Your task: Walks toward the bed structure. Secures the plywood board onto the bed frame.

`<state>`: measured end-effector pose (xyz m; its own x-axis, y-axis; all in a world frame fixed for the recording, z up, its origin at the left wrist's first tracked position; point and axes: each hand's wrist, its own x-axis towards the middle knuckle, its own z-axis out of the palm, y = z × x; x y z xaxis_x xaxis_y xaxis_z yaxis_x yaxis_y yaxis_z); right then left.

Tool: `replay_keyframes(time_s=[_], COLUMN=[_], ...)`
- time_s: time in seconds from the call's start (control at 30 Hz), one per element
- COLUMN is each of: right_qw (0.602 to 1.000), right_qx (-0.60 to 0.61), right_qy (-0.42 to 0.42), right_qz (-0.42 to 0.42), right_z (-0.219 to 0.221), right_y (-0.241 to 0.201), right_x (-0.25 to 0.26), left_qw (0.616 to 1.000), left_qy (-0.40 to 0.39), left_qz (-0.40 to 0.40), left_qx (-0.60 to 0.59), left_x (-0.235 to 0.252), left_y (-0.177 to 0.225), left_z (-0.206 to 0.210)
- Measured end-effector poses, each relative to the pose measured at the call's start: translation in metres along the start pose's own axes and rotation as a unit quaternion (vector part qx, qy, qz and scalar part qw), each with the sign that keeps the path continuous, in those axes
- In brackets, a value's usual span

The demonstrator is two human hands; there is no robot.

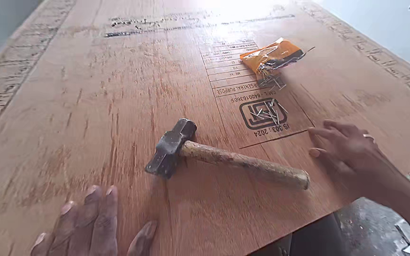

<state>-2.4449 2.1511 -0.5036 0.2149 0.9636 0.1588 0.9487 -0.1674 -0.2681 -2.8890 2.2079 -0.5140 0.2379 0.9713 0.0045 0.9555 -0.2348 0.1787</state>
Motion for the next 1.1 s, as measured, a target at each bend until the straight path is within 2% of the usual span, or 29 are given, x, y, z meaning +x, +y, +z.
replay_keyframes(time_s=[0.1,0.2,0.27,0.4,0.47,0.53,0.63,0.7,0.8,0.93,1.03,1.1], right_qw=[0.995,0.99,0.99,0.988,0.979,0.951,0.899,0.873,0.826,0.771,0.748,0.745], right_qx=[0.095,0.119,0.083,0.061,0.173,0.31,0.417,0.451,0.515,0.592,0.626,0.634], right_qy=[-0.024,-0.079,-0.105,-0.142,-0.109,-0.02,0.115,0.167,0.226,0.233,0.215,0.204], right_qz=[-0.036,0.015,0.036,0.028,0.016,-0.008,-0.072,-0.081,-0.038,0.013,0.044,0.041], right_z=[-0.023,-0.014,-0.001,-0.002,-0.009,-0.019,-0.035,-0.036,-0.016,0.024,0.05,0.063], right_y=[-0.001,-0.008,-0.015,-0.032,-0.029,-0.025,0.0,0.028,0.075,0.101,0.109,0.116], right_x=[0.053,0.104,0.118,0.118,0.098,0.06,-0.019,-0.071,-0.135,-0.196,-0.218,-0.222], left_qw=[1.0,0.998,0.995,0.995,0.99,0.969,0.932,0.912,0.88,0.853,0.862,0.874], left_qy=[0.011,0.052,0.088,0.093,0.135,0.232,0.323,0.339,0.352,0.359,0.348,0.332], left_qz=[0.013,0.026,0.03,0.023,0.033,0.072,0.158,0.226,0.315,0.377,0.365,0.347], left_qx=[0.005,0.017,0.031,0.023,-0.006,-0.037,-0.046,-0.051,-0.057,-0.036,-0.049,-0.071], left_x=[-0.002,0.0,0.003,0.006,0.002,-0.008,-0.026,-0.037,-0.041,-0.024,-0.014,-0.011], left_y=[0.001,0.002,-0.003,-0.002,-0.002,-0.004,0.006,0.039,0.115,0.208,0.247,0.256], left_z=[0.001,0.007,0.014,0.013,0.012,0.014,0.02,0.029,0.05,0.068,0.078,0.081])
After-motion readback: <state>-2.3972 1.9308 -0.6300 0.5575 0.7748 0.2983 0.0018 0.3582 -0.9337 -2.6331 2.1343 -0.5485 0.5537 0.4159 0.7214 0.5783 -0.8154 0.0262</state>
